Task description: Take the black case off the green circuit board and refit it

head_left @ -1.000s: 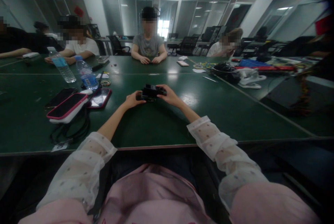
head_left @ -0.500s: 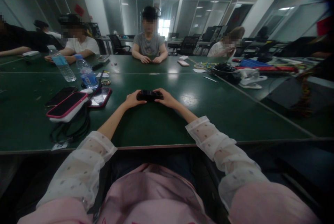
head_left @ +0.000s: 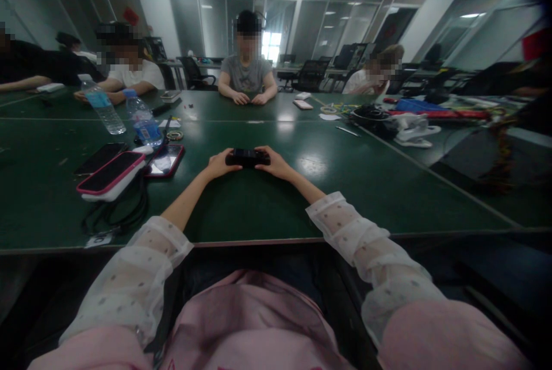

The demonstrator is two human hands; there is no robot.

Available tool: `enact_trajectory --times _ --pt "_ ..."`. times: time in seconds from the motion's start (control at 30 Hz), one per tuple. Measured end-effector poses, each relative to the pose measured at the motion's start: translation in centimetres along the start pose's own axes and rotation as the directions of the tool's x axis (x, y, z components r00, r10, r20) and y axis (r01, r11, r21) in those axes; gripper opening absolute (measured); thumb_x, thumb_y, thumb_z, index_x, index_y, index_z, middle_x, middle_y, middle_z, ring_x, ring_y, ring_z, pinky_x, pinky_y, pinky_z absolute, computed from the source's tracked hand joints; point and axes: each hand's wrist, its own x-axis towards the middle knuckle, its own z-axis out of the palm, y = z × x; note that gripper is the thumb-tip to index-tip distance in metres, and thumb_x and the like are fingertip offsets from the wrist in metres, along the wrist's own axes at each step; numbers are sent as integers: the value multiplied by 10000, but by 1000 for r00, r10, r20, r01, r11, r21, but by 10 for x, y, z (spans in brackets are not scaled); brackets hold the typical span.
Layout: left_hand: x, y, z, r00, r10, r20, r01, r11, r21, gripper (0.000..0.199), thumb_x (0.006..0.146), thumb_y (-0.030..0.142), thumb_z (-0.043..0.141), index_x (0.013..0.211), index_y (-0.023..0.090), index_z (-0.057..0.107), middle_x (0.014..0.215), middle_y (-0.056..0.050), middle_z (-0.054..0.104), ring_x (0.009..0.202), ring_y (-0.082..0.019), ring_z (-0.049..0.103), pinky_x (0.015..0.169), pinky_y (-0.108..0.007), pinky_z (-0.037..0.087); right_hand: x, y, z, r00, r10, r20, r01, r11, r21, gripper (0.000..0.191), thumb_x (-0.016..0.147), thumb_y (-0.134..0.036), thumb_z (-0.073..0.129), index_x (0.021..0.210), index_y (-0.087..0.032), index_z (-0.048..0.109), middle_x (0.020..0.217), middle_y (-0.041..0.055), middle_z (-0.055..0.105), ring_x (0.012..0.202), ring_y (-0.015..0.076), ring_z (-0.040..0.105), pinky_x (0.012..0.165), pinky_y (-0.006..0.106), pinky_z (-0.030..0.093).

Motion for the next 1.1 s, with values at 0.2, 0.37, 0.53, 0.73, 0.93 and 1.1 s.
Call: enact_trajectory --times 0.2,0.37,0.53,0.73,0.93,1.1 --pt "-2 4 -1 999 -40 -5 40 999 -14 788 699 558 741 1364 255 446 1274 -96 636 1233 -308 567 1072 -478 375 0 1 3 998 50 -31 -48 998 48 584 700 -313 758 1227 -219 523 1226 96 591 1136 266 596 1021 503 459" --pt "-1 3 -2 1000 -28 3 28 1000 -4 790 688 531 758 1356 241 451 1264 -98 642 1218 -303 579 1069 -477 387 1 1 5 996 76 -36 -72 992 103 596 697 -346 758 1226 -228 511 1208 97 594 1118 268 606 996 510 482" --pt "-1 1 -1 1000 -17 -5 17 1000 -22 746 705 506 746 1338 218 474 1311 -107 615 1235 -301 568 1076 -470 389 1 4 5 994 96 -46 -90 987 134 605 690 -362 767 1217 -233 499 1216 96 580 1120 263 598 967 499 504" --pt "-1 0 -1 1000 -27 -8 26 999 -43 709 709 508 740 1317 239 491 1336 -82 605 1249 -300 558 1077 -466 395 1 1 5 992 113 -60 -101 980 169 610 682 -367 777 1205 -227 496 1201 95 575 1120 256 586 975 490 499" --pt "0 0 0 999 -44 -8 43 997 -58 692 698 501 753 1293 245 511 1317 -78 619 1244 -303 562 1069 -473 407 2 -1 4 992 105 -75 -92 982 163 616 678 -375 778 1206 -232 495 1207 98 578 1118 262 585 977 507 498" --pt "0 -2 0 999 -38 -3 38 995 -95 704 693 506 758 1293 235 510 1305 -91 626 1223 -292 582 1069 -468 413 3 -2 -1 993 74 -92 -61 988 140 606 698 -396 768 1219 -238 501 1248 101 566 1150 264 571 998 498 482"
